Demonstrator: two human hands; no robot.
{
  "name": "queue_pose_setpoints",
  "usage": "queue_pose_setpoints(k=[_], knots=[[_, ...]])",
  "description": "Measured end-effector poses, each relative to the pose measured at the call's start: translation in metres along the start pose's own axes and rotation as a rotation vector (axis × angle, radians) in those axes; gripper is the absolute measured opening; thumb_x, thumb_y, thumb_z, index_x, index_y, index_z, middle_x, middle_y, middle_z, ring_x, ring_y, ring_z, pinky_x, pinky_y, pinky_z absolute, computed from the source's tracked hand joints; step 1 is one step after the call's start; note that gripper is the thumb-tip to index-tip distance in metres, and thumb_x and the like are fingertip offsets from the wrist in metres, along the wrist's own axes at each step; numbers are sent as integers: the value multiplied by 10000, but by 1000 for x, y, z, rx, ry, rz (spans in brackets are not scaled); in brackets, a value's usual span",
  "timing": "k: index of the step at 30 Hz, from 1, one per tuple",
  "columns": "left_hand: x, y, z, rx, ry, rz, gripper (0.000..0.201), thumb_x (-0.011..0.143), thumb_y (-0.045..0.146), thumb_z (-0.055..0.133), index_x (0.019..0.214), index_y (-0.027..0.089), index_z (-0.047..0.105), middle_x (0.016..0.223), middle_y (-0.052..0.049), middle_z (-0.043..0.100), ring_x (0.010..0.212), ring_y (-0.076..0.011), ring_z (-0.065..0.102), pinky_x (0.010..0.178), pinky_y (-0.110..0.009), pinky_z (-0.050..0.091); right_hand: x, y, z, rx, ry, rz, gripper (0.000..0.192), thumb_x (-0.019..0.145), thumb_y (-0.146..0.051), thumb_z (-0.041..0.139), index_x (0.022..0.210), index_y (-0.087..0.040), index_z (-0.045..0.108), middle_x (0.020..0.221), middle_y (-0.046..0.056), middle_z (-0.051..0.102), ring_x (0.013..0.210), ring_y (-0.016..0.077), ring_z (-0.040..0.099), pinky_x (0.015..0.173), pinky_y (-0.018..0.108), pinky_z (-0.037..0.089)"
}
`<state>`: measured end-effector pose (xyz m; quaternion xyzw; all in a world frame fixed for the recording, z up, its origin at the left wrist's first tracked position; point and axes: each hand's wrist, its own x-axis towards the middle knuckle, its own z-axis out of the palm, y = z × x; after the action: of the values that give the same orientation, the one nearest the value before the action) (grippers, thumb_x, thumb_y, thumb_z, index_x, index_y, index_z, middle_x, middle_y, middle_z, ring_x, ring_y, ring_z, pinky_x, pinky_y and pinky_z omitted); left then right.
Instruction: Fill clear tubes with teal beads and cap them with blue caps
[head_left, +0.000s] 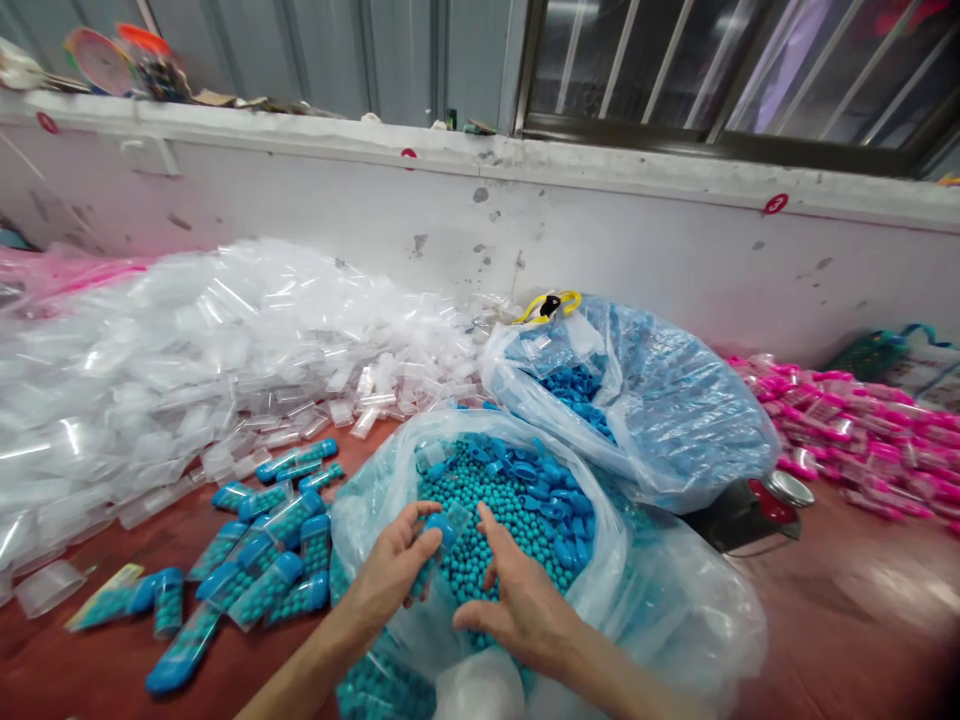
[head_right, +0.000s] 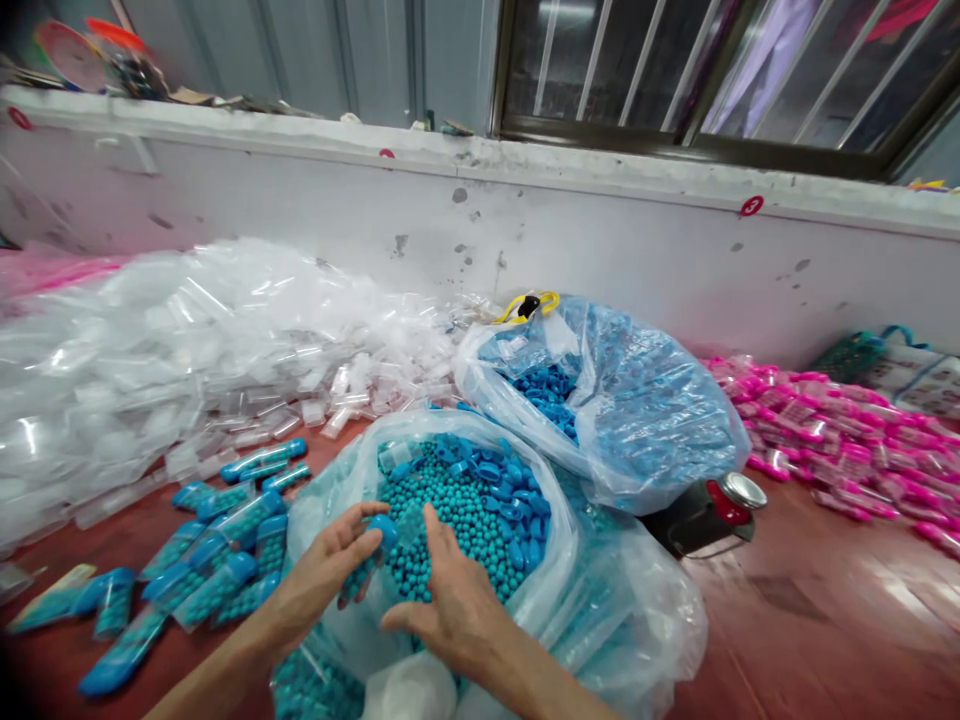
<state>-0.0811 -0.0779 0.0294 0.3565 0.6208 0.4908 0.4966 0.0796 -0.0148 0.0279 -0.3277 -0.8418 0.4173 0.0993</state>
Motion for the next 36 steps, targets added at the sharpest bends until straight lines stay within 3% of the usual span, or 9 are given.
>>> queue_pose_setpoints(k=[6,9,12,15,18,21,26,30,36], knots=[[-11,-24,22,34,145,166,219,785,382,459,901,198,481,767,19,561,765,-132,537,708,-223,437,0,-28,36,-238,12,-57,826,683,-333,597,1363,-105,189,1247,189,436,1046,303,500,819,399,434],[-14,-22,10,186,91,202,238,808,387,409,923,196,489,773,7,572,764,-150,538,717,-243,432,0,-30,39,-298,-29,-89,848,698,-374,593,1372,-112,148,1275,196,414,1039,311,511,803,408,443],[-18,-10,-27,594,102,175,291,829,384,357,1002,200,502,819,-17,599,748,-170,553,698,-270,422,1,-21,23,-325,-102,-134,812,727,-412,585,1372,-166,157,1285,150,432,1059,288,509,815,375,438],[-22,2,-66,1141,401,108,327,818,326,369,1076,196,521,907,-76,603,834,-240,552,726,-343,402,5,4,-7,-442,-80,-47,491,794,-330,525,1253,-204,405,1117,88,582,998,239,554,813,320,424],[-19,8,-70,1435,610,199,347,829,298,354,1083,163,549,938,-126,587,916,-284,507,771,-385,380,15,32,-40,-583,51,73,245,868,-226,383,1018,-198,576,963,62,638,916,185,585,769,258,414],[-3,4,-35,1411,417,284,349,854,298,323,1102,181,539,930,-103,595,898,-251,512,788,-345,379,29,48,-57,-743,99,157,236,872,-196,362,921,-181,592,909,73,638,869,190,591,728,260,406],[40,-14,25,1281,142,172,295,812,266,406,1056,152,528,1015,-146,574,1020,-297,477,856,-394,330,52,59,-47,-809,91,218,253,818,-65,365,877,-120,605,920,157,624,871,246,573,685,310,393],[62,-24,34,1167,-29,111,228,772,249,438,975,173,510,939,-110,618,913,-258,556,761,-339,383,55,68,-50,-729,77,192,186,824,-155,417,835,-132,602,893,129,632,880,230,566,713,295,383],[60,-28,42,1055,-107,71,303,658,176,500,960,171,513,931,-116,632,920,-268,562,750,-337,386,45,74,-68,-542,46,137,238,839,-187,374,1016,-152,529,872,34,646,796,130,590,666,200,401]])
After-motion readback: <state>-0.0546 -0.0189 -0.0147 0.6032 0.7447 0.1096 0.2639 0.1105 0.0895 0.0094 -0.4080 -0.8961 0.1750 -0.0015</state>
